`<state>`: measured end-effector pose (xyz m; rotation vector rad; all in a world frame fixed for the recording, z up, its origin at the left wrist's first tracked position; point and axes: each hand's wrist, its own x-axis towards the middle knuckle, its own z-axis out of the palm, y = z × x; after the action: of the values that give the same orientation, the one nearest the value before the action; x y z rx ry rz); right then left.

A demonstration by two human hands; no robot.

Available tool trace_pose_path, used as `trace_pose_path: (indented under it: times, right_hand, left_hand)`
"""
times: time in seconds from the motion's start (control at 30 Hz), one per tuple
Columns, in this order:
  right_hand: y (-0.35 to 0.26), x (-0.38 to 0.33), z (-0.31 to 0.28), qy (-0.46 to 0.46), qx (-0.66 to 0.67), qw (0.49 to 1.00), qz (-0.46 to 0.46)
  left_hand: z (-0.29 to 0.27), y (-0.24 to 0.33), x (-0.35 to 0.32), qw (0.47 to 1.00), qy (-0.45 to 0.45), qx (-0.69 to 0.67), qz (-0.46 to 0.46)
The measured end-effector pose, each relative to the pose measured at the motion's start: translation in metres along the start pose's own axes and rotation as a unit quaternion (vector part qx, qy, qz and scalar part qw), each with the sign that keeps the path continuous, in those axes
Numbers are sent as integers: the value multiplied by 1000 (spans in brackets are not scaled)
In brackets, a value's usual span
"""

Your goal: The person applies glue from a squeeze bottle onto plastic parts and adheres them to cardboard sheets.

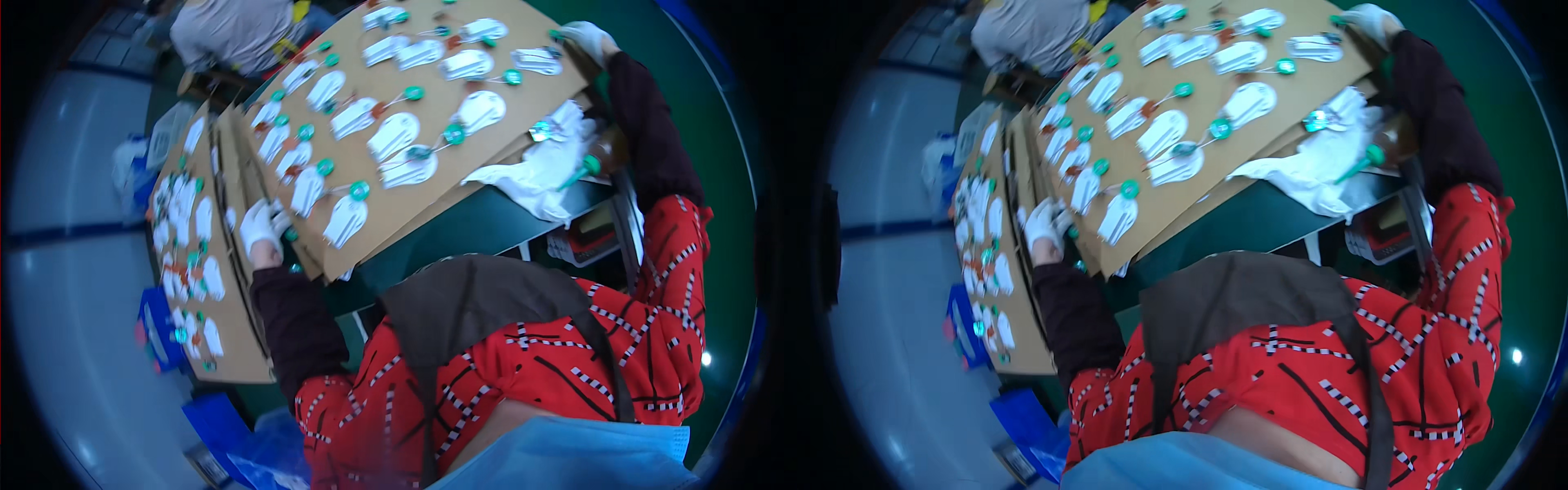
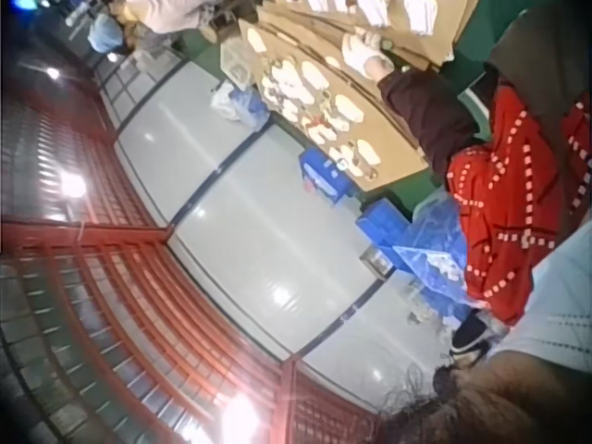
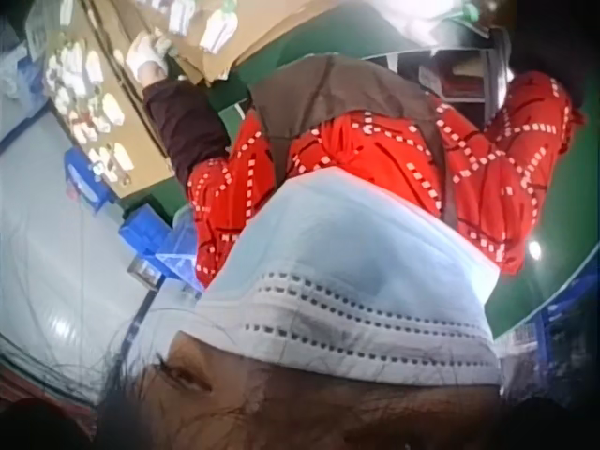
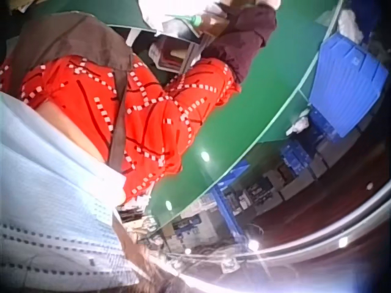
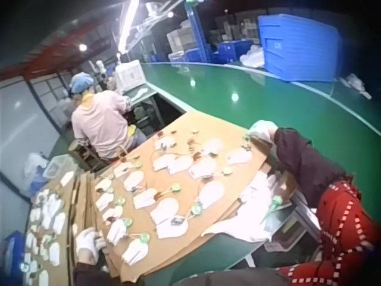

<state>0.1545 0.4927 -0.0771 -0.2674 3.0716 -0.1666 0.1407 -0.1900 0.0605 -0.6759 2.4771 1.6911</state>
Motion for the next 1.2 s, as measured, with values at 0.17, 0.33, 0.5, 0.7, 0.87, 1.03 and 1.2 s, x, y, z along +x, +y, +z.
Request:
trace_pose_path:
  times: [0.17, 0.33, 0.5, 0.7, 0.87, 1.03, 1.2]
  right_hand:
    - [43, -48, -13, 27, 32, 997, 59]
    - [74, -28, 8, -10, 284, 935, 212]
    - [83, -32, 17, 43, 472, 833, 287]
    - [64, -31, -2, 49, 530, 793, 297]
    - [53, -26, 1, 81, 537, 783, 302]
    - [91, -36, 7, 104, 487, 832, 245]
    - [136, -41, 9, 104, 500, 830, 226]
  left_hand:
    - [22, 7, 15, 996, -85, -30, -4]
    - [3, 0, 18, 982, -168, -73, -38]
    - [13, 5, 16, 990, -108, -57, -69]
    - [17, 7, 28, 990, -106, -61, -64]
    - [24, -2, 40, 975, -204, -90, 24]
    - [32, 5, 39, 952, -249, -177, 2]
    - [43, 16, 45, 945, -249, -200, 67]
